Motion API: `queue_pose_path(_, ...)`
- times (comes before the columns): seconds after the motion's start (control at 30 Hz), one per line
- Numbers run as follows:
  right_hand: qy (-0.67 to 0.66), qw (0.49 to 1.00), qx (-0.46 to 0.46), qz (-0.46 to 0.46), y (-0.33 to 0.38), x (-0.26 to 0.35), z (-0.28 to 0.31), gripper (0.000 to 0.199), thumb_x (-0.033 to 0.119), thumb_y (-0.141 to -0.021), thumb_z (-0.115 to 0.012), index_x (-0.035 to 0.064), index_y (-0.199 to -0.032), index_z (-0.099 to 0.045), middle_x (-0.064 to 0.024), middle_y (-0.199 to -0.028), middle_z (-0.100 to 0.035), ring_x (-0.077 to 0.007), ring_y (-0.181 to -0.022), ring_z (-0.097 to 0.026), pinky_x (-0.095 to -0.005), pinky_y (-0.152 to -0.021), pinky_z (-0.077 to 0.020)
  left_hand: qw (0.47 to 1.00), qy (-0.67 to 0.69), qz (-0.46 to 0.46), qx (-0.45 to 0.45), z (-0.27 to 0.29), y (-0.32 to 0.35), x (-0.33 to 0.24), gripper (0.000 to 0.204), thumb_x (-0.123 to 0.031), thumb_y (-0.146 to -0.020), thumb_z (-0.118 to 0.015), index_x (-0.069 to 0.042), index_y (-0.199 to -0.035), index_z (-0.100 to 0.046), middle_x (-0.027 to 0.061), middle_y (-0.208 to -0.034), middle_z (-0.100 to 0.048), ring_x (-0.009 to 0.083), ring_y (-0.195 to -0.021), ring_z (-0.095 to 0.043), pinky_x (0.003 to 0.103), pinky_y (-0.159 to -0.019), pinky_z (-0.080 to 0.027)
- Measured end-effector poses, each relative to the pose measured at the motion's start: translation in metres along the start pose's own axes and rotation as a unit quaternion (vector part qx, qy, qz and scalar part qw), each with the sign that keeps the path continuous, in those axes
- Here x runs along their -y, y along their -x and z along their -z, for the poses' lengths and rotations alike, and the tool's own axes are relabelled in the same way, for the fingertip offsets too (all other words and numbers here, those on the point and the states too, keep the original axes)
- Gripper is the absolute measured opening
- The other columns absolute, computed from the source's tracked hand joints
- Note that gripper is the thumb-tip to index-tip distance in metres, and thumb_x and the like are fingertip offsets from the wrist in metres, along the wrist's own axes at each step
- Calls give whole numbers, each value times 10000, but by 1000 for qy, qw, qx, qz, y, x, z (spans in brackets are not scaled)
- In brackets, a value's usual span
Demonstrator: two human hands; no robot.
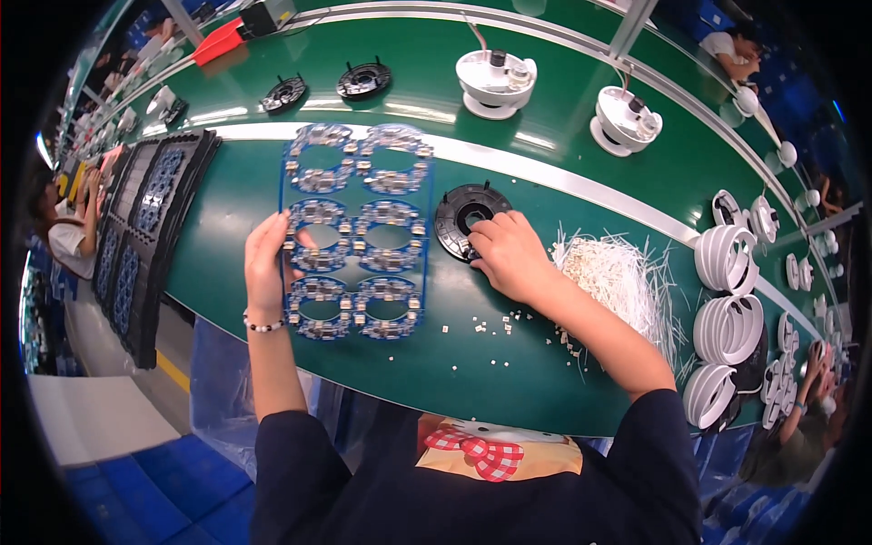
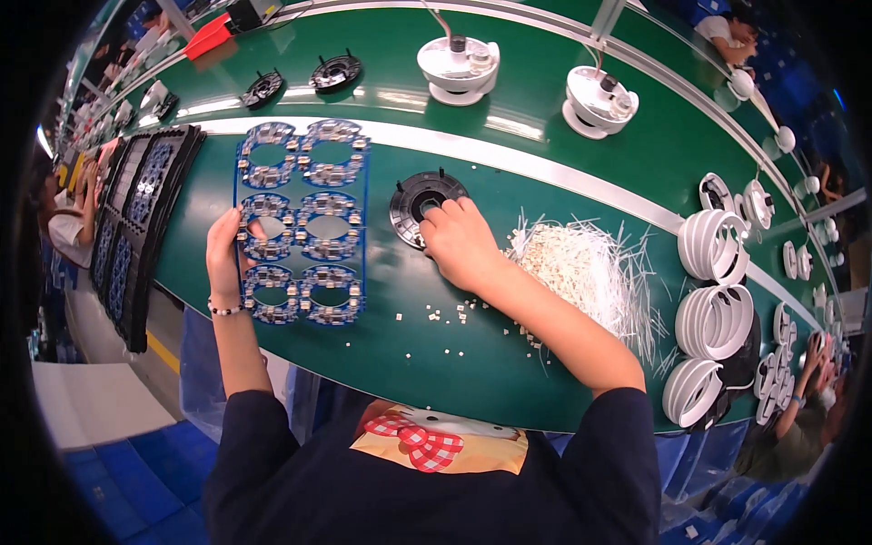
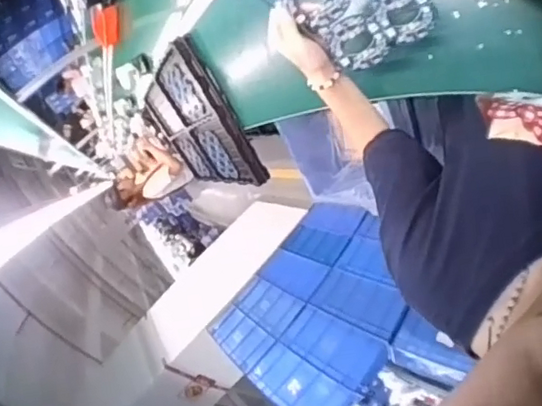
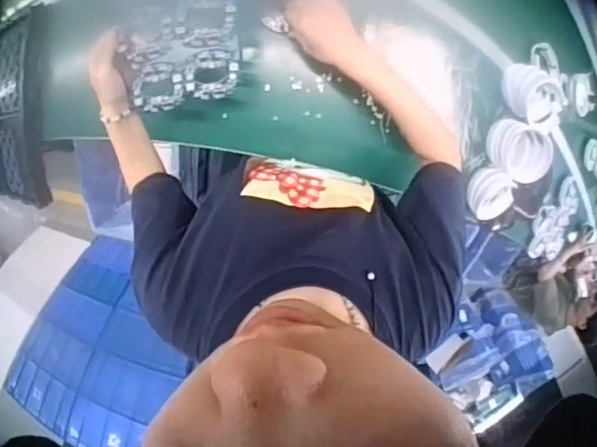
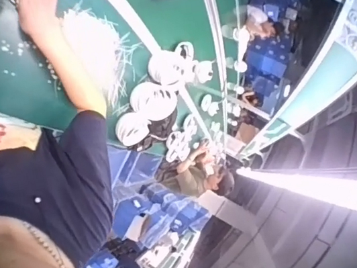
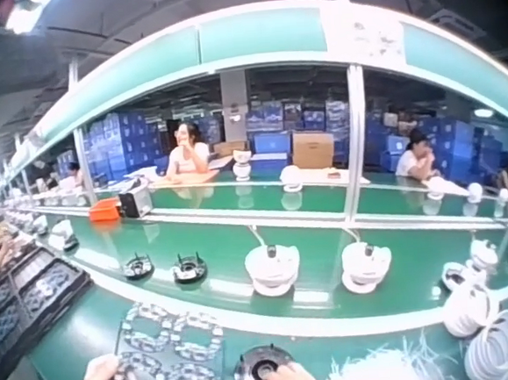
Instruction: Assembling LED circuit boards and light housing components on an assembly line.
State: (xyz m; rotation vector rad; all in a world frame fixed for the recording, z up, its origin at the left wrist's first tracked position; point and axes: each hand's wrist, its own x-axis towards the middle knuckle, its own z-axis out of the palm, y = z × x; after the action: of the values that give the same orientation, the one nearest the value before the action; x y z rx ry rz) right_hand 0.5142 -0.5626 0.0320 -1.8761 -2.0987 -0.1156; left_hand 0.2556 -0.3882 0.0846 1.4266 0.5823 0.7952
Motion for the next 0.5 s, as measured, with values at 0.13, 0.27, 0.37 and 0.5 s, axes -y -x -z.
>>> queue_pose_path(0.13,-9,995,-91,30,1,4,6,300,124,-626,-716,7,-882,-612,-94,-990,-589,-265,-948,-513,-365,-843,-388,999,6,-40,16,-25,7,-20,318,-216,-941,-375,40,-975,-561,45,-686,-592,31,-471,-478,142,-369,-353)
queue_pose_path(0.27,-144,975,-165,-24,-2,11,25,256,84,-733,-658,19,-977,-615,-99,-1029,-611,-279,-955,-537,-376,-816,-427,995,54,-74,39,-31,5,-24,326,-198,-932,-369,56,-1034,-548,64,-694,-602,38,-470,-487,148,-376,-362)
queue_pose_path(0.37,-308,933,-179,-58,2,20,40,216,92,-797,-609,12,-998,-610,-113,-961,-636,-285,-874,-566,-358,-776,-449,988,114,-81,68,-37,2,-24,331,-188,-927,-376,75,-1061,-527,102,-704,-616,62,-474,-514,175,-390,-387)
queue_pose_path(0.5,-548,815,-163,-94,9,37,43,176,97,-879,-535,-17,-1000,-596,-90,-882,-649,-147,-747,-595,-294,-681,-480,989,110,-63,75,-43,-1,-28,339,-206,-917,-378,63,-1060,-525,106,-700,-616,69,-472,-520,177,-388,-386)
